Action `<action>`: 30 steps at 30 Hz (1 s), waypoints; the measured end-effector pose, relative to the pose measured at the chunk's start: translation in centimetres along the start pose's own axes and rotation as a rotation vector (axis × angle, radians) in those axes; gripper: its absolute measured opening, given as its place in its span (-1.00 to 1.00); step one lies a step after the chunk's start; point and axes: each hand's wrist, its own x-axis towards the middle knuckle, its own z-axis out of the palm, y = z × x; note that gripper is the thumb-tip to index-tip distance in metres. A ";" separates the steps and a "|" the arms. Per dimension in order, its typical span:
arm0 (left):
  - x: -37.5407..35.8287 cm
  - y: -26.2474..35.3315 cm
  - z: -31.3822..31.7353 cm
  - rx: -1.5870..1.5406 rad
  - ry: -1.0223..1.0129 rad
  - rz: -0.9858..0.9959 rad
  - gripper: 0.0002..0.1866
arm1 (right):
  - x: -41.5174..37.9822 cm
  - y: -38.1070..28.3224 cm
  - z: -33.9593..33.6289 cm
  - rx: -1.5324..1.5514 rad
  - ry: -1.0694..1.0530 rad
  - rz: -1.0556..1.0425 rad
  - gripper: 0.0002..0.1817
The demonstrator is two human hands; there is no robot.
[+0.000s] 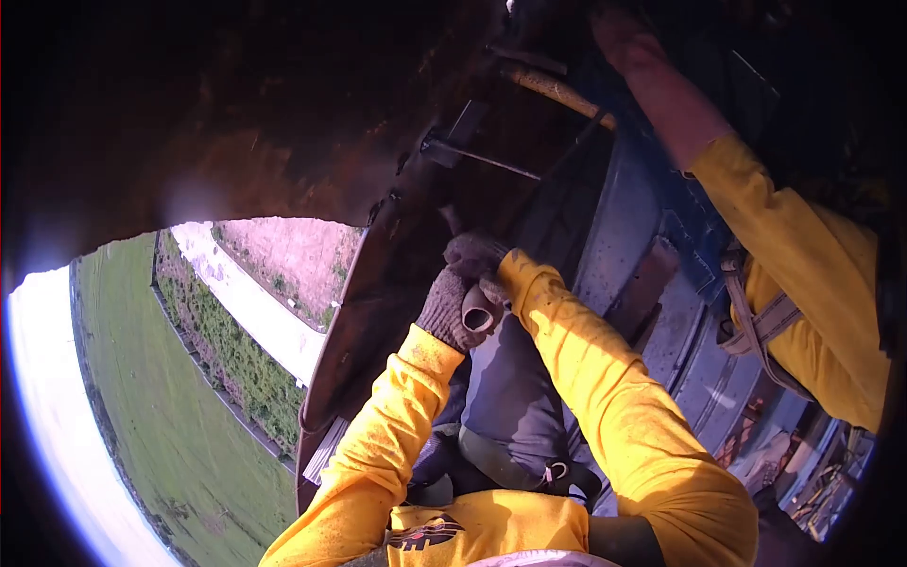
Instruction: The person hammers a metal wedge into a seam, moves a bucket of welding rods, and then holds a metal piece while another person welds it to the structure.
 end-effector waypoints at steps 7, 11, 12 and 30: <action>-3.7 3.5 -1.3 -0.989 0.270 -0.702 -0.89 | -0.6 -10.5 -3.1 1.567 0.428 0.711 -0.64; -7.3 0.5 -0.1 -1.028 0.210 -0.872 -0.88 | -1.7 -10.0 2.7 1.561 0.447 1.109 -0.78; -8.4 -0.8 0.1 -1.062 0.140 -0.851 -0.87 | -2.8 -10.9 2.8 1.562 0.495 1.097 -0.70; -5.4 5.7 0.4 0.605 0.391 -0.272 -0.38 | -1.6 -18.4 -6.3 0.772 1.185 0.487 -0.34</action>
